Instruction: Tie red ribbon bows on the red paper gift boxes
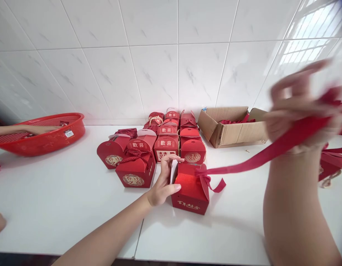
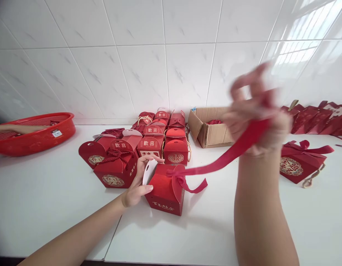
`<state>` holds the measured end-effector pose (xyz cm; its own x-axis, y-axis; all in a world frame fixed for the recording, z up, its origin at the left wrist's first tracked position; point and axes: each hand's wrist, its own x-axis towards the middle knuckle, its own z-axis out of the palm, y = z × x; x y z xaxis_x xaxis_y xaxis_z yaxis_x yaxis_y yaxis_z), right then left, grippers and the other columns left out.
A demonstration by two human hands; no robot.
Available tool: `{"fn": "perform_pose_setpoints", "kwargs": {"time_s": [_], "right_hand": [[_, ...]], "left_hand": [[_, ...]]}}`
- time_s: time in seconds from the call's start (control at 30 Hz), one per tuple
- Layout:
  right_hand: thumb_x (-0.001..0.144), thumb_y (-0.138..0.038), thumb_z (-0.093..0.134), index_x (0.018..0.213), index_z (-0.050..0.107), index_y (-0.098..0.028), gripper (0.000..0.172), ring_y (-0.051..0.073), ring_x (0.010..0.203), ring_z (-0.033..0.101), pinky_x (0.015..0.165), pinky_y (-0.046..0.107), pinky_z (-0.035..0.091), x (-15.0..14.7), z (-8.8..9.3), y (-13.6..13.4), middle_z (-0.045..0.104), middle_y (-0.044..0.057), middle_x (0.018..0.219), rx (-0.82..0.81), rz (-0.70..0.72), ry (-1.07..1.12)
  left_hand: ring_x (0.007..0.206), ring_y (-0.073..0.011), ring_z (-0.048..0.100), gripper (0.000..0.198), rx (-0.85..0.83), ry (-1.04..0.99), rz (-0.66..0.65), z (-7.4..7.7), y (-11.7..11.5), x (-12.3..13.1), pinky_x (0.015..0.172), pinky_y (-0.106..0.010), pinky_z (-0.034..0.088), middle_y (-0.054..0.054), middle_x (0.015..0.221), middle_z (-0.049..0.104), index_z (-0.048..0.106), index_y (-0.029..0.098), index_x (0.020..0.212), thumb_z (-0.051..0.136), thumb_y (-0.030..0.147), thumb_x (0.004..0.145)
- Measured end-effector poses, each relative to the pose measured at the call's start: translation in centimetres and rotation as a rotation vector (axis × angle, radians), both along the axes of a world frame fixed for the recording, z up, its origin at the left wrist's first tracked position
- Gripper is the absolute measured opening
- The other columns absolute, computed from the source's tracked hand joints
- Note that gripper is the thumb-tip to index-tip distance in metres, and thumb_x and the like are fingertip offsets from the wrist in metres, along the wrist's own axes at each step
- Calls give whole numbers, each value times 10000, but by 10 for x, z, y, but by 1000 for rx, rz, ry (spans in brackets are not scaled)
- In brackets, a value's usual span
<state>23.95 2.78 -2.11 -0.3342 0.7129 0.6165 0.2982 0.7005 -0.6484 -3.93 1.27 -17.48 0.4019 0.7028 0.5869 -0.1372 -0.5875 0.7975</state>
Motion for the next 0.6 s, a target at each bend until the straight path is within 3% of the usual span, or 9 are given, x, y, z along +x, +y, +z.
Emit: {"fn": "perform_pose_setpoints", "kwargs": {"time_s": [0.07, 0.1, 0.2, 0.37, 0.6], "right_hand": [[772, -430, 612, 1086, 567, -370, 323, 79, 650, 571, 526, 236, 414, -23, -9, 3, 634, -11, 1047, -171, 226, 97], [735, -360, 678, 1093, 560, -326, 378, 79, 643, 563, 547, 241, 445, -36, -13, 5, 621, 10, 1084, -292, 333, 41], [718, -294, 711, 1167, 515, -260, 491, 74, 633, 566, 523, 232, 460, -68, -25, 13, 547, 76, 1234, -521, 401, -222], [732, -287, 707, 1216, 479, -251, 536, 67, 690, 573, 562, 208, 465, -92, -39, 20, 511, 67, 1259, -520, 419, -319], [744, -207, 678, 1207, 501, -214, 496, 95, 726, 582, 633, 234, 464, -99, -44, 17, 602, 45, 1090, -468, 475, -381]], "left_hand": [[1126, -260, 383, 562, 12, 3, 8, -1, 1, 0, 1005, -488, 273, -76, 1189, 402, 332, 284, 1195, 611, 407, 723], [1144, -262, 374, 565, 21, 4, 7, -1, 1, 0, 1011, -489, 264, -76, 1194, 406, 327, 285, 1196, 614, 396, 723], [1153, -266, 384, 578, -2, -2, -8, -1, 0, 0, 998, -474, 292, -75, 1197, 399, 315, 284, 1207, 616, 374, 723], [1078, -242, 449, 597, -88, -28, -54, 1, -4, 2, 948, -437, 355, -77, 1233, 353, 288, 291, 1226, 608, 353, 726], [1229, -264, 317, 560, -89, -41, -55, 4, -6, 3, 968, -418, 344, -67, 1220, 344, 321, 291, 1202, 608, 328, 722]]}}
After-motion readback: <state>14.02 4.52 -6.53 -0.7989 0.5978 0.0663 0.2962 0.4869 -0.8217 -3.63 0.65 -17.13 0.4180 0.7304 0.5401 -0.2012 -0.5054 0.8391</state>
